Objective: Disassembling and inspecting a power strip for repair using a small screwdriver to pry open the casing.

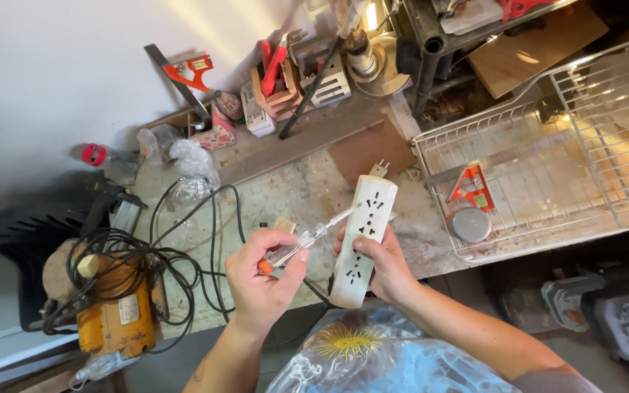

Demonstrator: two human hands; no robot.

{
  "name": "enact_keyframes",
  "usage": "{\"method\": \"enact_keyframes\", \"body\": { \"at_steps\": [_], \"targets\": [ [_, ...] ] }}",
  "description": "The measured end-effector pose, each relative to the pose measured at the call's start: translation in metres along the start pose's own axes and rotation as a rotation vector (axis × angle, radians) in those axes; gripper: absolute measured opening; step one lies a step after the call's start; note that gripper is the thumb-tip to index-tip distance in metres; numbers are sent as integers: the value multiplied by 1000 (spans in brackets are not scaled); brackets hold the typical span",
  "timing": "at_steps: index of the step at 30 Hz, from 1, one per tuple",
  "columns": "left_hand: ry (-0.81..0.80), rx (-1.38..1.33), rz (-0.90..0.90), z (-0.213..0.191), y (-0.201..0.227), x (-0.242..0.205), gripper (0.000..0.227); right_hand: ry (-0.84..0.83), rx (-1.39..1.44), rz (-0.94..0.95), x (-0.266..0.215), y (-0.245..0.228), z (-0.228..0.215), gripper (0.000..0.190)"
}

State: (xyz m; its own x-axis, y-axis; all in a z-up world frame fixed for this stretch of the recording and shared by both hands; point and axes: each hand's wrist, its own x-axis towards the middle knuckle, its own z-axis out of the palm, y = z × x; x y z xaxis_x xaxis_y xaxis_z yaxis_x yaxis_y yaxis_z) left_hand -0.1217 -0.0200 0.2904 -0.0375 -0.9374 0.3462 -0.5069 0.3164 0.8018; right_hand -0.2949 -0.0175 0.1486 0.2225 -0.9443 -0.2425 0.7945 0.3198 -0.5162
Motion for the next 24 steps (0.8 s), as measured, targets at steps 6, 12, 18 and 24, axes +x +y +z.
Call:
{"method": "enact_keyframes", "body": {
  "at_steps": [6,12,18,24],
  "targets": [
    [4,-23,247,18,16,7,15,199,-9,48,2,25,-19,49],
    [-33,176,472,35,25,8,13,67,-169,-112,-3,13,-9,52],
    [-16,360,616,48,25,-2,20,18,-91,-109,-9,8,-2,39],
    [2,420,689,60,43,9,6,14,-143,-148,-11,9,-7,52]
  ]
}}
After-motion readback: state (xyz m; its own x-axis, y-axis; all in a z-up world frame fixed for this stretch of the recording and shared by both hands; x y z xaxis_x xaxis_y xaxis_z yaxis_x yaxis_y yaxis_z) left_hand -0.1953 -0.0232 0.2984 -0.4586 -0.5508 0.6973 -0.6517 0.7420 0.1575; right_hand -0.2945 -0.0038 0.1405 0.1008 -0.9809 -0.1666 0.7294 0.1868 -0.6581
